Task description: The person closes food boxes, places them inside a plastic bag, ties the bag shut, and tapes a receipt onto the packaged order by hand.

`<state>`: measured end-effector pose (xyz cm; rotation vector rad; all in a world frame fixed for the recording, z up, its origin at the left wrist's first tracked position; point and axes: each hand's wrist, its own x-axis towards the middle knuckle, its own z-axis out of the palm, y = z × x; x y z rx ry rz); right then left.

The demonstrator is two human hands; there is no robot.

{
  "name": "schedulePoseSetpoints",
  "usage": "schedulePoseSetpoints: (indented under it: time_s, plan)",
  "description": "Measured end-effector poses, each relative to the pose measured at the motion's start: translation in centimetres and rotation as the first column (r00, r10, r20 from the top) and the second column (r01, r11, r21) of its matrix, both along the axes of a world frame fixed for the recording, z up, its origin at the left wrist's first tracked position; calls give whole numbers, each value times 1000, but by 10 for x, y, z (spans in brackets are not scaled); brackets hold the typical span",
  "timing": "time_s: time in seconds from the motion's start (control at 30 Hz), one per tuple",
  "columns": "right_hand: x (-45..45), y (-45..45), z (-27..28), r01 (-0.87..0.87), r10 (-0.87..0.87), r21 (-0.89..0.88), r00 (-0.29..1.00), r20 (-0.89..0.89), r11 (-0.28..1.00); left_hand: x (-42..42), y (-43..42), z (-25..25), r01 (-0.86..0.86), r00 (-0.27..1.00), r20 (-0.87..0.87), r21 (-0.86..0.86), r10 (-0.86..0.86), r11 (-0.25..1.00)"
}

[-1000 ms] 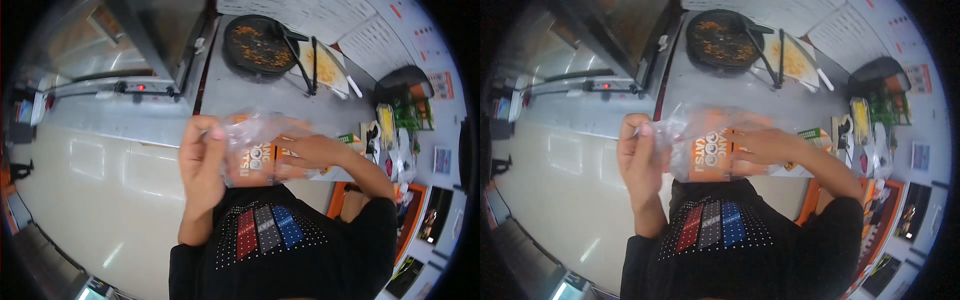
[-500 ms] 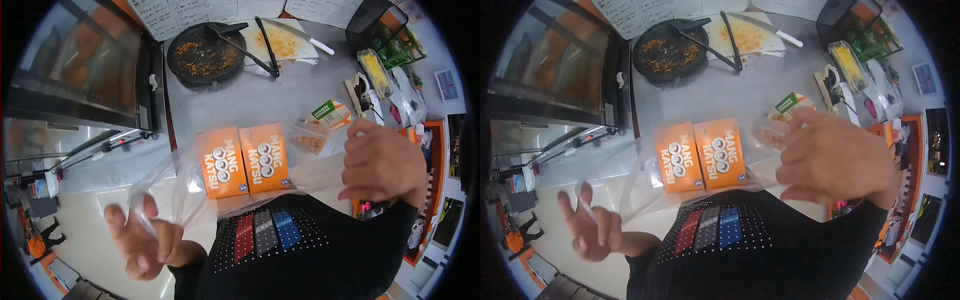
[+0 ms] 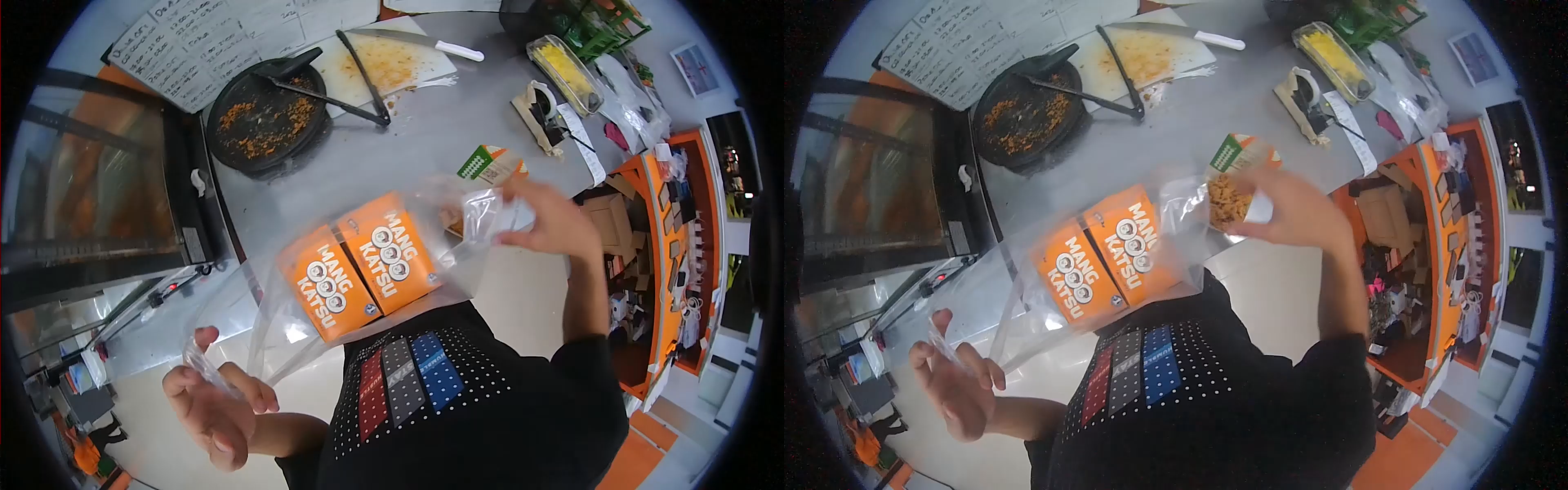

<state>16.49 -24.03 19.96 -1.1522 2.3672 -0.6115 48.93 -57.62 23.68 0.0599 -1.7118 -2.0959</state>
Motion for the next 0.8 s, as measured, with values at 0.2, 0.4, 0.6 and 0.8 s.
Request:
schedulePoseSetpoints:
  time_s: [0.2, 0.4, 0.6, 0.8]
  plan:
    - [-6, 89, -140, 690, -697, -106, 714, -60, 716, -13, 12, 6, -369, 851, 161, -497, 501, 786]
    - [-4, 26, -153, 821, -852, -294, 523, 43, 489, -42, 83, -7, -403, 914, -199, -357, 353, 843]
    - [-33, 30, -166, 719, -726, -330, 676, 126, 612, -211, 223, -78, 372, 918, 332, -536, -217, 757]
    - [-77, 53, -150, 432, -413, -323, 902, 129, 842, -315, 250, -206, -85, 862, 291, -723, 415, 686]
